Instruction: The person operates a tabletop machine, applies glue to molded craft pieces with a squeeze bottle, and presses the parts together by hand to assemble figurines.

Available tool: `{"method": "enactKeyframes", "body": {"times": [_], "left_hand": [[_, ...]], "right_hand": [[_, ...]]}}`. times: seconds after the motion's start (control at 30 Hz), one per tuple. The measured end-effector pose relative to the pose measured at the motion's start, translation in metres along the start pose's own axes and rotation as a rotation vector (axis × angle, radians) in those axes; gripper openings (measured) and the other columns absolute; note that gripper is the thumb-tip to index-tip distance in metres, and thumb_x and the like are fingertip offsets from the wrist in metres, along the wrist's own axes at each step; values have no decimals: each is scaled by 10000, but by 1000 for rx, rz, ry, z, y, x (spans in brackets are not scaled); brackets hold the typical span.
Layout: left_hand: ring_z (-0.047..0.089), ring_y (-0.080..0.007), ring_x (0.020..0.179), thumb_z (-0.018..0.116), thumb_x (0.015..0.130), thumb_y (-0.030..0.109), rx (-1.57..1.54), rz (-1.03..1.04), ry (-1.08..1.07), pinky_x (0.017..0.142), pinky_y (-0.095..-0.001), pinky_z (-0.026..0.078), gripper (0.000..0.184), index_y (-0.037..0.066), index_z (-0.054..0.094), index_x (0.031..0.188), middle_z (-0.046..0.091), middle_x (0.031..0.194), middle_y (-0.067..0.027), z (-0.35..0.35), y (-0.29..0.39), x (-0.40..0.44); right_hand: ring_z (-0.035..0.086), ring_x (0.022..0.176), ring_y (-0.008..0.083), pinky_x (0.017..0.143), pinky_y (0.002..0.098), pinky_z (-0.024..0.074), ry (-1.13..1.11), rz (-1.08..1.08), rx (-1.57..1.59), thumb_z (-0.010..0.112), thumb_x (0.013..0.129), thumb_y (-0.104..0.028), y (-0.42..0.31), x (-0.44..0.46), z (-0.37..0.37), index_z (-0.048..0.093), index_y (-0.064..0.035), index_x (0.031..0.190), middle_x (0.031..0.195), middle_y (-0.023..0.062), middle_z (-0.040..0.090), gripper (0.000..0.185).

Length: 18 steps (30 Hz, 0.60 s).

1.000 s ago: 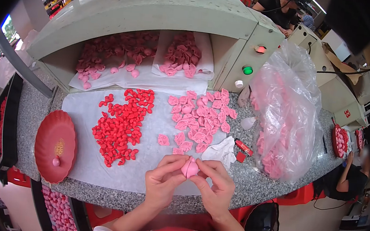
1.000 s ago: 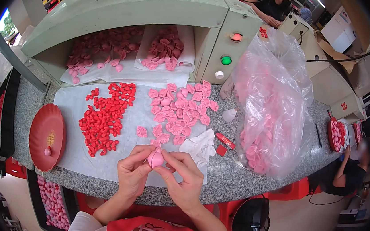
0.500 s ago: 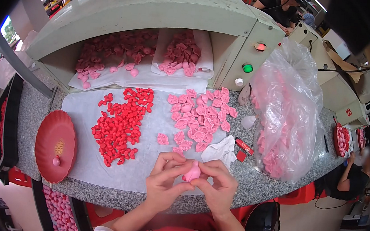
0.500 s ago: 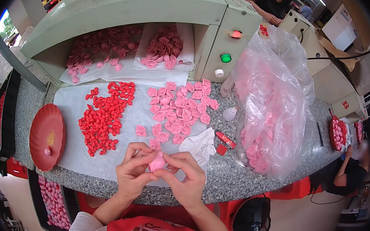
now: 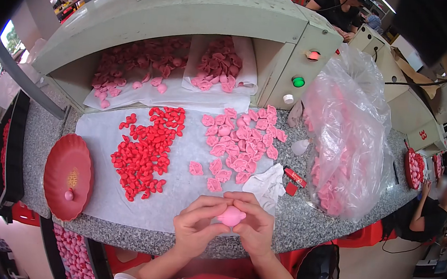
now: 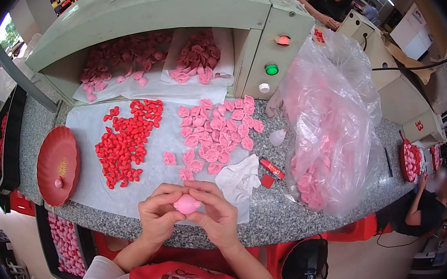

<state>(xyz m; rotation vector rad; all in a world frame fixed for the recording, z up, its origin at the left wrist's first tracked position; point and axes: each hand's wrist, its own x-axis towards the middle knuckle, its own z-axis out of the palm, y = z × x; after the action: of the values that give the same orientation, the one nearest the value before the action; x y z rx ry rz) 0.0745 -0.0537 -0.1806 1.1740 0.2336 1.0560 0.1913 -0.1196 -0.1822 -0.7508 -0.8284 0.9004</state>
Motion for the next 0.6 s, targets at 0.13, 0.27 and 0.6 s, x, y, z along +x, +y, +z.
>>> {"method": "enactKeyframes", "body": {"times": [0.13,0.27,0.6], "left_hand": [[558,-231,991,683,652,-98,96,-11,0,835,-309,468,364,-13,630,1002,565,1073,-154,0,1,0],[575,-219,959,691,647,-82,144,-48,32,826,-296,473,303,-20,654,940,585,1037,-139,2,1,-1],[566,-233,968,654,686,-84,-14,-45,97,849,-315,467,268,-13,653,944,577,1023,-141,9,-6,0]], "right_hand": [[463,1116,266,930,378,386,26,-28,69,697,723,-79,4,-3,5,566,-19,1118,1171,168,484,421],[475,1103,264,909,368,409,28,-65,82,707,714,-95,11,-5,1,576,-23,1099,1158,165,491,412],[492,1090,252,914,355,408,199,-64,75,704,722,-125,12,-9,10,580,8,1078,1153,151,511,400]]}}
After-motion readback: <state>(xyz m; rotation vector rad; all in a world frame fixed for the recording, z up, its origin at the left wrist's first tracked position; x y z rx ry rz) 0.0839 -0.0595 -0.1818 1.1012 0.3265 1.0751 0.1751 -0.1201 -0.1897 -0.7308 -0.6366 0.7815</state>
